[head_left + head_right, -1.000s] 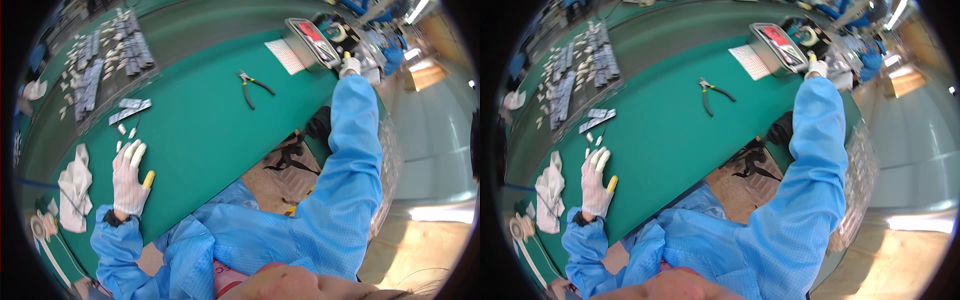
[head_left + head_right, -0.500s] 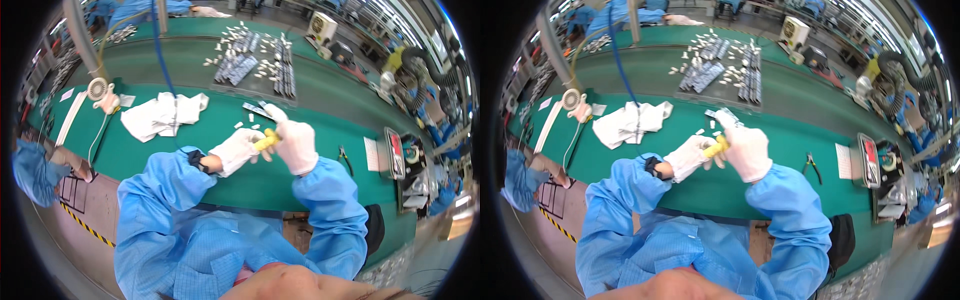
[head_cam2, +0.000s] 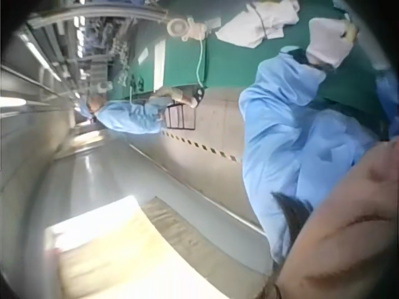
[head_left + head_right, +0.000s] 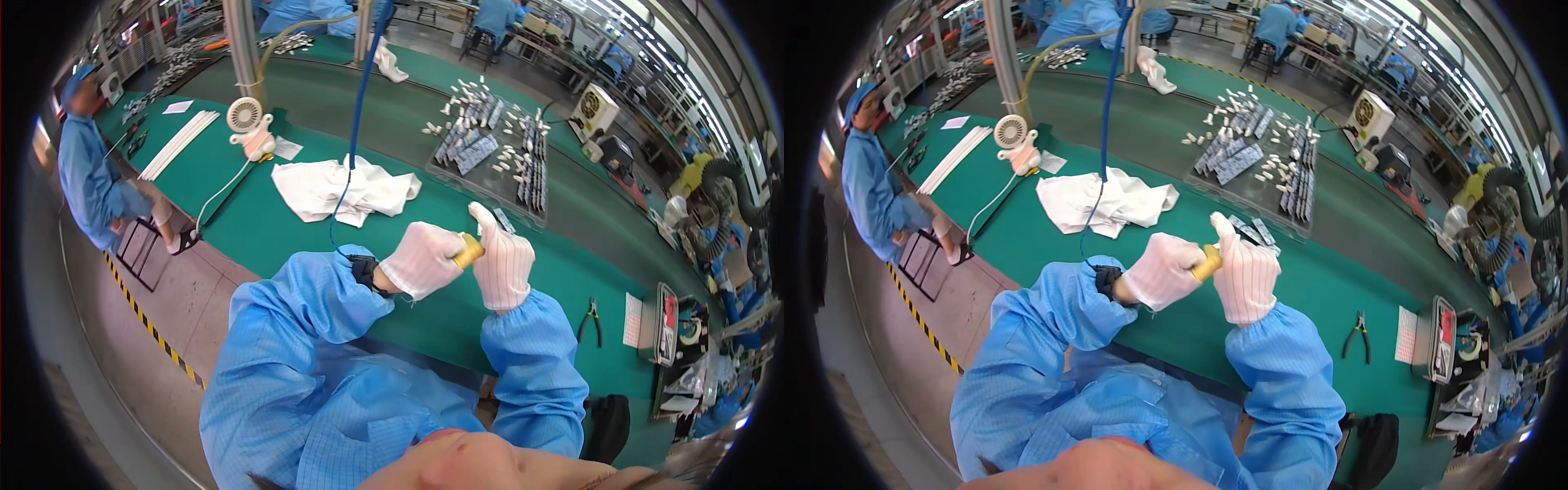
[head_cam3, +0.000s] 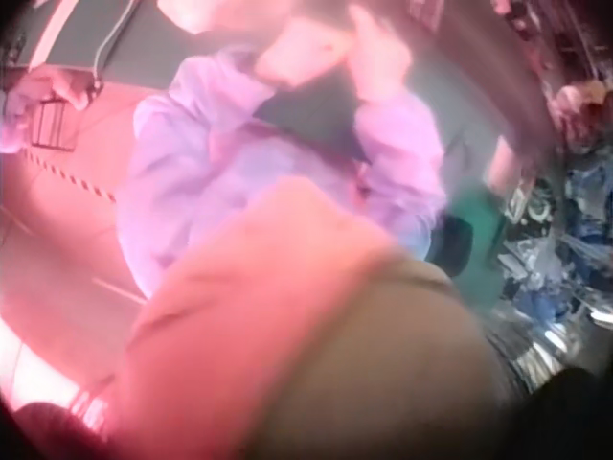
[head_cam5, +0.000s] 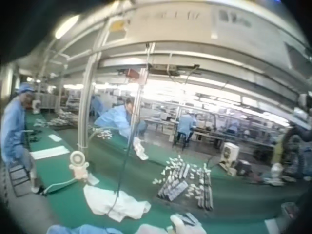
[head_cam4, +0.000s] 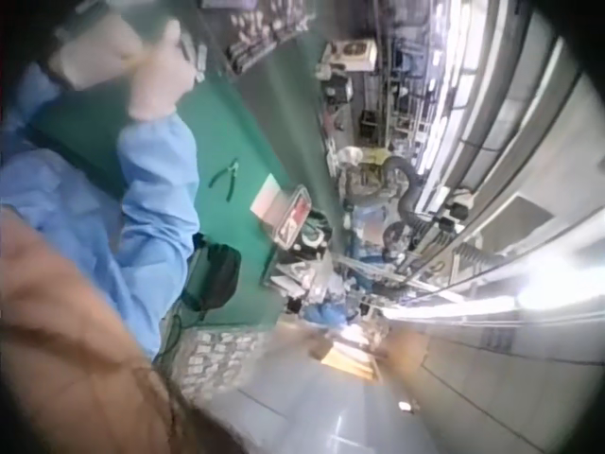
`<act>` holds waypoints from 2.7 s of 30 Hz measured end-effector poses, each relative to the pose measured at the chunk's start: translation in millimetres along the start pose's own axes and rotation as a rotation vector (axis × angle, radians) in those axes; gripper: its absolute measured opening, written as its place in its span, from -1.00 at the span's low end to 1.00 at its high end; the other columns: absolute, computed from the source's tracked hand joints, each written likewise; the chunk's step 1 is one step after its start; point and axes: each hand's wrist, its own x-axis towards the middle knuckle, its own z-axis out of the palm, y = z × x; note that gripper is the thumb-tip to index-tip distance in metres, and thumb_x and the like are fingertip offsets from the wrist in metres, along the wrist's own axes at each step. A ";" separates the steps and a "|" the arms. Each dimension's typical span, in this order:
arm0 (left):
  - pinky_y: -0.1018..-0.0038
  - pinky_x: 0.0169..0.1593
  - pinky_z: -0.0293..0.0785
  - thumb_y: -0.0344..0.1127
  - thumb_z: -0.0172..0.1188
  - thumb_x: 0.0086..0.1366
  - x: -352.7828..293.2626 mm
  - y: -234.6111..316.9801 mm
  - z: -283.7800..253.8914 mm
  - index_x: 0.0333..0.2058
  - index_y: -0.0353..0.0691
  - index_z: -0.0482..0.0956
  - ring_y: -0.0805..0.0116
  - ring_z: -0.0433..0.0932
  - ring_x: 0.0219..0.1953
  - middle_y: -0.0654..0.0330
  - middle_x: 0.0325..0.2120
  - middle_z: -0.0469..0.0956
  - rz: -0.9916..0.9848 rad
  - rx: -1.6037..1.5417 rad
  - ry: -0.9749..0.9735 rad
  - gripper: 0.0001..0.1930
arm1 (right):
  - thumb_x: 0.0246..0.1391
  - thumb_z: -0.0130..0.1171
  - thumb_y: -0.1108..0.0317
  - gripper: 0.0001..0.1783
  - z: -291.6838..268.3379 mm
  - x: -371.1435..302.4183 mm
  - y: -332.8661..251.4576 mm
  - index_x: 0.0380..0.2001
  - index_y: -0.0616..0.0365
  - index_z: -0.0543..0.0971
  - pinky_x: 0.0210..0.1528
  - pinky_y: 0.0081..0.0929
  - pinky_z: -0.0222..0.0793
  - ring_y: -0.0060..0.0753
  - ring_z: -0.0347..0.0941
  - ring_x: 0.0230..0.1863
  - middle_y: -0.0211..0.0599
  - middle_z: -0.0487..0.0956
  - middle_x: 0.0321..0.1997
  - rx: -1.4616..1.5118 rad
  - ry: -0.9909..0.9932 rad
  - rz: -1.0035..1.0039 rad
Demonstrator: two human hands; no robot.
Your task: Assembling and inspecting electronic components on printed circuit boards at a manual assembly station.
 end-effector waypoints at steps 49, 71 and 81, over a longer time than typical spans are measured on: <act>0.59 -0.47 0.41 -0.45 -0.01 0.25 -30.1 -48.0 25.6 -0.35 -0.29 0.55 0.45 0.55 -0.55 0.17 -0.58 0.55 -0.326 -0.658 -1.011 -0.86 | 0.06 0.21 0.25 -0.61 -351.9 -197.5 -6.6 -0.05 0.17 0.52 -0.19 -0.38 0.46 -0.21 0.56 -0.27 -0.16 0.62 -0.32 -0.595 -0.414 1.429; 0.44 -0.36 0.27 -0.40 0.09 0.18 -22.2 -54.8 26.6 -0.32 -0.08 0.47 0.35 0.48 -0.57 0.33 -0.63 0.58 0.070 -0.497 -1.003 -0.91 | -0.07 0.16 0.19 -0.60 -112.9 -531.3 -197.4 -0.16 0.17 0.58 -0.44 -0.32 0.41 -0.21 0.49 -0.49 -0.16 0.58 -0.48 1.057 -1.065 1.420; 0.56 -0.46 0.38 -0.47 0.04 0.19 -32.2 -64.0 22.5 -0.30 -0.22 0.53 0.40 0.51 -0.58 0.13 -0.57 0.56 -0.010 -0.556 -0.975 -0.87 | -0.08 0.10 0.23 -0.54 -110.1 -608.5 -213.5 -0.05 0.13 0.52 -0.49 -0.38 0.37 -0.31 0.46 -0.56 -0.16 0.59 -0.43 0.924 -1.067 1.387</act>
